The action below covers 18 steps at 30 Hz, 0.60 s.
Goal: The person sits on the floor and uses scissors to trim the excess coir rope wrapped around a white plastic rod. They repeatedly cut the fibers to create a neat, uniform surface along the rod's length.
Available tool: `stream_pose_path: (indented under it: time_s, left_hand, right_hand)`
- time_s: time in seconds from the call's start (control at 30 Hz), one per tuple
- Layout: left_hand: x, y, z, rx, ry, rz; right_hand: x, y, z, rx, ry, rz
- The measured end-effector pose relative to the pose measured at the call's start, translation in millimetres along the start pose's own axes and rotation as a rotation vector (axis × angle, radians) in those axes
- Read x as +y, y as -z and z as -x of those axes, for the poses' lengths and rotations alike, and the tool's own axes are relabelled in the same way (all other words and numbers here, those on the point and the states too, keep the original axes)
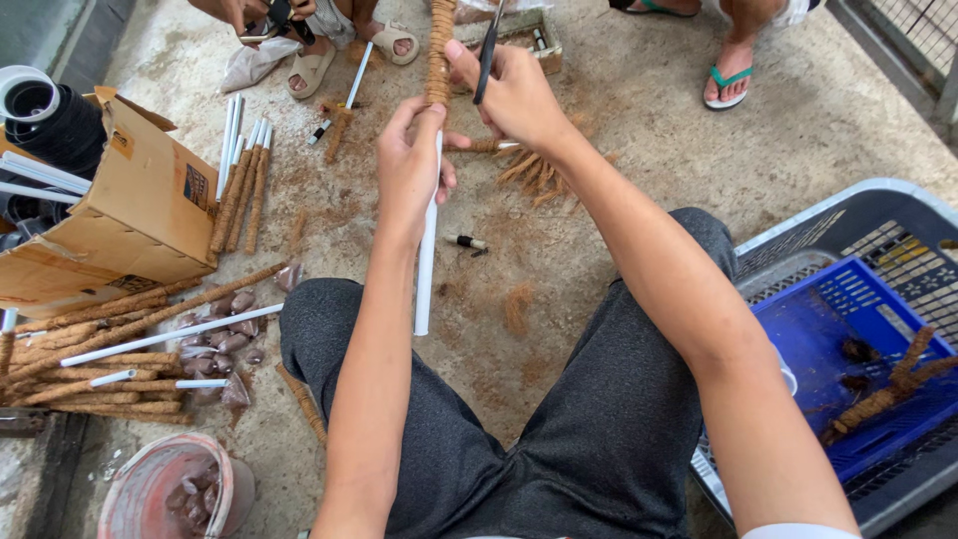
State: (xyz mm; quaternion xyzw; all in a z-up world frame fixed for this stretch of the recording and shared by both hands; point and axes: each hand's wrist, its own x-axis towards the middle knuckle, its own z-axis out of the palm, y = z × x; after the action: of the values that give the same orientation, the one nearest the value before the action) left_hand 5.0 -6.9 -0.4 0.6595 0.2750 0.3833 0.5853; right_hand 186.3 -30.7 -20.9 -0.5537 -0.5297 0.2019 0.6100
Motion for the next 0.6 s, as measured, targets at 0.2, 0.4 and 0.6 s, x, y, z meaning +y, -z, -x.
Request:
stream_pose_path:
  time_s: [0.2, 0.4, 0.6]
  left_hand:
    - [2.6, 10.0, -1.6, 0.120, -0.026, 0.067]
    - [2.5, 16.1, -2.0, 0.142, -0.044, 0.072]
    - [7.2, 12.9, 0.5, 0.135, -0.054, 0.061]
  right_hand:
    - [-1.3, -0.3, 6.9, 0.139, 0.264, 0.730]
    - [9.2, 3.6, 6.5, -0.043, 0.342, 1.077]
    - [21.7, 2.8, 4.7, 0.007, 0.471, 1.045]
